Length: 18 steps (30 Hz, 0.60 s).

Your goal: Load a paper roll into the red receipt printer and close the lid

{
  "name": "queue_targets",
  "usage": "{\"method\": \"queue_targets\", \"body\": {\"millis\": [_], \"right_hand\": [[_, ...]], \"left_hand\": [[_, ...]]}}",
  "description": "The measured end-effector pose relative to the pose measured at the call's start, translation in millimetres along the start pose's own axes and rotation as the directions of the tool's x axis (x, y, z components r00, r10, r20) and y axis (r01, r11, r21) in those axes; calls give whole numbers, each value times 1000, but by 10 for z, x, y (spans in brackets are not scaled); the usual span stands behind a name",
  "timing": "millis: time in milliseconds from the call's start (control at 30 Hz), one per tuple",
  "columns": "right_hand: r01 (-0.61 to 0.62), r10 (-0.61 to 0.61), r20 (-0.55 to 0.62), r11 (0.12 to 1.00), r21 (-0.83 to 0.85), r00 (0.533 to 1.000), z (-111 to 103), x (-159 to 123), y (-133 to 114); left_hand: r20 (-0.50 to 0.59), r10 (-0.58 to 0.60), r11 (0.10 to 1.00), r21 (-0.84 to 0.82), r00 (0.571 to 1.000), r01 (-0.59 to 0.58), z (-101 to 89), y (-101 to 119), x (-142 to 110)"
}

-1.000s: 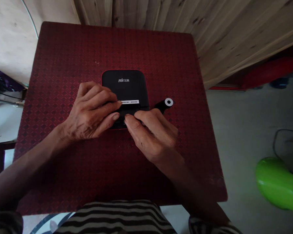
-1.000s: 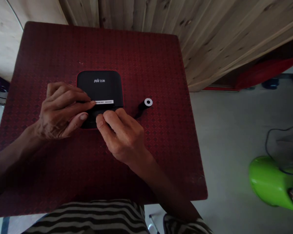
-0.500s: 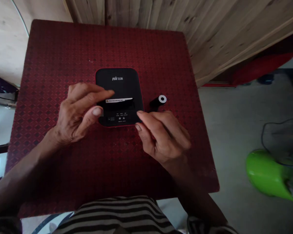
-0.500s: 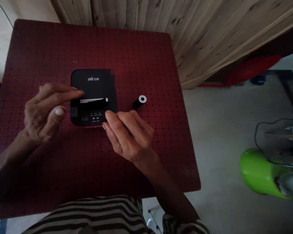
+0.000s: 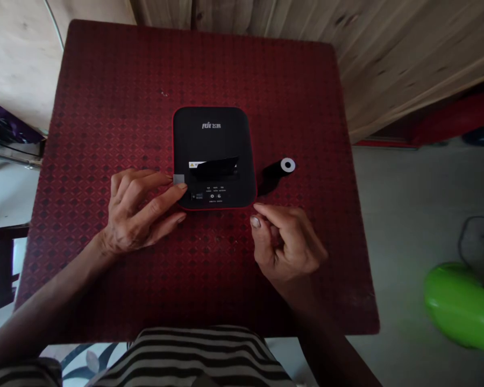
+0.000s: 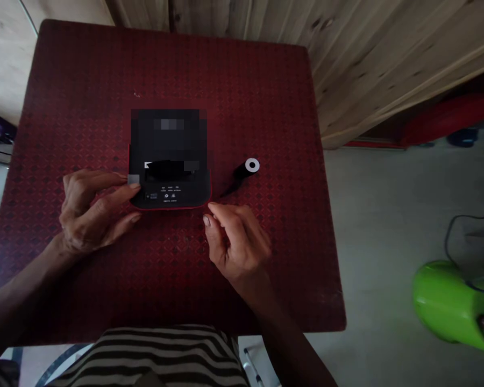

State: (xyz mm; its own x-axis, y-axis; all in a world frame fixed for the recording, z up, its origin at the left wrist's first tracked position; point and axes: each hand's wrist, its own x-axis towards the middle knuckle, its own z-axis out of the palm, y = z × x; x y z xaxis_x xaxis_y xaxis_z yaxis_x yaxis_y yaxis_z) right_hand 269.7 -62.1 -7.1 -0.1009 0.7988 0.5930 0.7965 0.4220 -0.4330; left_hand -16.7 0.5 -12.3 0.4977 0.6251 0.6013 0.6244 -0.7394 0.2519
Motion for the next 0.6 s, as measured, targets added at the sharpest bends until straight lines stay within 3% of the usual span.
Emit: {"method": "queue_targets", "body": {"millis": [367,467,600], "right_hand": [[-242,233,78,958,154,969,95,-345,-51],[-344,328,104,906,247,939,164,-368,38],[-440,364,251,797,415,897,305,-344,124]], "left_hand": [[4,33,994,108,999,-33,19,-19,-28],[-36,59,992,112,998,-54,57,-30,-38],[-58,11,997,83,998,-6,94,-24,-55]]}}
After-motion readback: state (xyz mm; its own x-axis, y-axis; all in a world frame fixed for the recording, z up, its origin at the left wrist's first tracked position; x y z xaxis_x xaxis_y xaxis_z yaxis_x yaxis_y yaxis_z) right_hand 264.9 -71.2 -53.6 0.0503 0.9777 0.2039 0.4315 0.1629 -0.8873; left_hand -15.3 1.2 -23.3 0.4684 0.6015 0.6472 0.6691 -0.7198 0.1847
